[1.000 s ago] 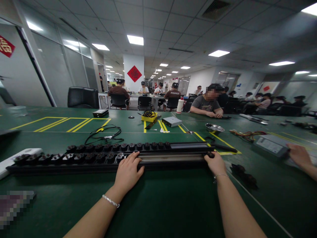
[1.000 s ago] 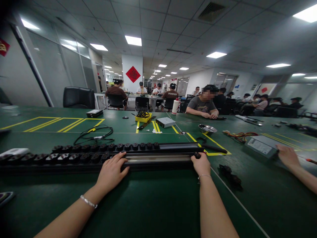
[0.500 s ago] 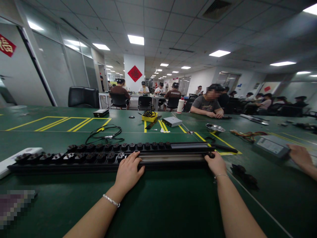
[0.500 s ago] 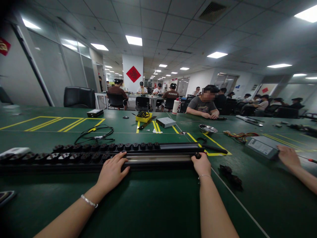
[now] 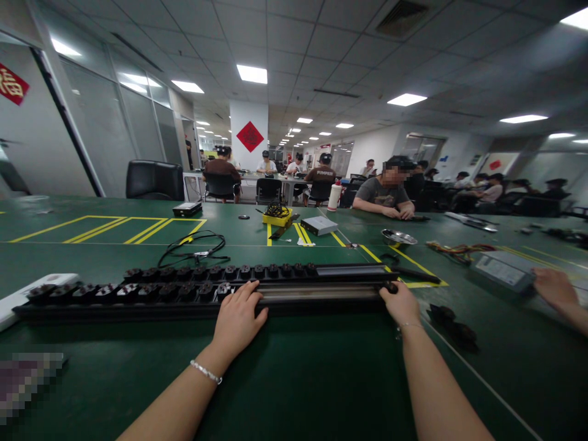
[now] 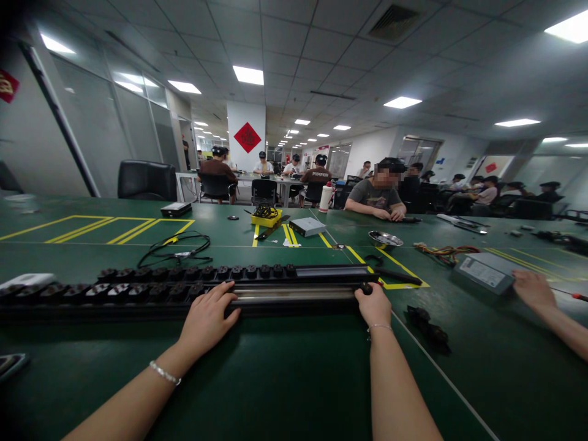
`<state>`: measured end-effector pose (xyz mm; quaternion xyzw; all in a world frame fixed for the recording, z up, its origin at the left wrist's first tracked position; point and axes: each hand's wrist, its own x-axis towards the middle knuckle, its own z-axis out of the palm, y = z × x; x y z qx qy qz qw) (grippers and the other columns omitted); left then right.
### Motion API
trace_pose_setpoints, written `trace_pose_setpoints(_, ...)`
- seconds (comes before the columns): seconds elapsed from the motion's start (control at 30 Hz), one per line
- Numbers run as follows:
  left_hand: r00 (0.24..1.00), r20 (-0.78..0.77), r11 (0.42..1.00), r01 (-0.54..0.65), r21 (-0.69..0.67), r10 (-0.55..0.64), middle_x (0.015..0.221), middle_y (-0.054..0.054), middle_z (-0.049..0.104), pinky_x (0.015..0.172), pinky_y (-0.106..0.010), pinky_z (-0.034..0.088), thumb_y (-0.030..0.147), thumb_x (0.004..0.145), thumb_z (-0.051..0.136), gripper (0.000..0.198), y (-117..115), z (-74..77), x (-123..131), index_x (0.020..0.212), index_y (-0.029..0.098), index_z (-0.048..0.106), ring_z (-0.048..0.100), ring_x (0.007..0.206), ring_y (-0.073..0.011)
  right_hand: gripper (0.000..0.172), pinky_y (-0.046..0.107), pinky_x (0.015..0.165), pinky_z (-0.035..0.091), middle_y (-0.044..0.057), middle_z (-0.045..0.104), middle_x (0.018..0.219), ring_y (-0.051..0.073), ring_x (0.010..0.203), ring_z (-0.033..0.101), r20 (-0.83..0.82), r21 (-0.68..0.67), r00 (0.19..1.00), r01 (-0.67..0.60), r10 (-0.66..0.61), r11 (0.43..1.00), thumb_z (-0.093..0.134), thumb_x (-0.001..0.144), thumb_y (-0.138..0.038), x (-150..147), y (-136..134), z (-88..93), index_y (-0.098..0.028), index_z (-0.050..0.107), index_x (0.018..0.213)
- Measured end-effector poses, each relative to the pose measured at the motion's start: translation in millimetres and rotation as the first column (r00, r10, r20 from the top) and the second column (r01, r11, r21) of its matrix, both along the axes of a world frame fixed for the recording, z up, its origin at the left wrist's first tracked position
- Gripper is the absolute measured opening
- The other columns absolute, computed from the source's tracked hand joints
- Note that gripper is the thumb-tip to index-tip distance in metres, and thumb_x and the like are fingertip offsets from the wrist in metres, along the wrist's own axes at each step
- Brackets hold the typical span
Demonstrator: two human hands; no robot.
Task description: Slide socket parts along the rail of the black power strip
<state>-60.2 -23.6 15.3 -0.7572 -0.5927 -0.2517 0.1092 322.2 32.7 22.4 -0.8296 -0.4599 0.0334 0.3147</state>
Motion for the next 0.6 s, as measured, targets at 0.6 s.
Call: trace_pose_setpoints(0.6,1.000,-0.003,1.000,-0.010,-0.015,0.010,0.130,-0.003,0.050,0.093,-0.041,0.038,0.034,0.079,0.049,0.023,-0.6,2.0,0.2,0.096,0.024,0.061,0.044,0.120,-0.0238,0.051,0.033,0.076,0.043,0.010,0.064,0.093,0.024,0.085,0.058,-0.102,0.043,0.995,0.011,-0.007,0.999,0.048,0.072,-0.046,3.4,-2.1,-9.8,-0.017,0.056,0.113)
